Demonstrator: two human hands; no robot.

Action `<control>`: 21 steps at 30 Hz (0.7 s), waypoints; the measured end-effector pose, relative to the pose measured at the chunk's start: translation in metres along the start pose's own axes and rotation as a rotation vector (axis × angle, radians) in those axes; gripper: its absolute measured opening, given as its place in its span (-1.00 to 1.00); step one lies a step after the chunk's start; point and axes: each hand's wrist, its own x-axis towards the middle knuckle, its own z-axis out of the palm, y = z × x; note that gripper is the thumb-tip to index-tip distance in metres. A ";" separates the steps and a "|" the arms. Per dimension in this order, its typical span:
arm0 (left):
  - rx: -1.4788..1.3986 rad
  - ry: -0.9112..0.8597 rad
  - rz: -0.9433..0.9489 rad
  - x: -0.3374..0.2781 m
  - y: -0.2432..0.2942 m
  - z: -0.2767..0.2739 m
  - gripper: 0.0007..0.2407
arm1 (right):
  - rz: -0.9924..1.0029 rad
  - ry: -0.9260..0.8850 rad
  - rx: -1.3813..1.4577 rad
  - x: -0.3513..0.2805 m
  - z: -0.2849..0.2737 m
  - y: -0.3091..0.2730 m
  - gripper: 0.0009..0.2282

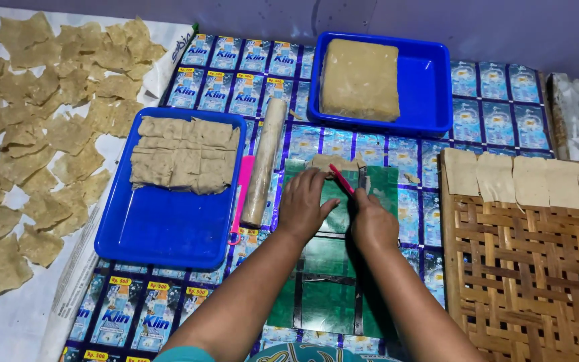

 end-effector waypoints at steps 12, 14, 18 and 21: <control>-0.143 -0.183 0.022 0.034 -0.047 0.007 -0.83 | -0.028 0.187 0.059 -0.010 -0.017 0.026 -0.68; -0.145 -0.206 0.011 0.033 -0.043 0.003 -0.83 | -0.065 0.187 0.063 -0.007 -0.008 0.013 -0.65; -0.231 -0.158 -0.087 0.028 -0.046 0.019 -0.82 | -0.127 0.238 -0.072 0.000 0.017 0.014 -0.57; -0.306 -0.081 -0.113 0.029 -0.043 0.026 -0.92 | -0.073 0.175 -0.110 -0.004 0.000 0.010 -0.57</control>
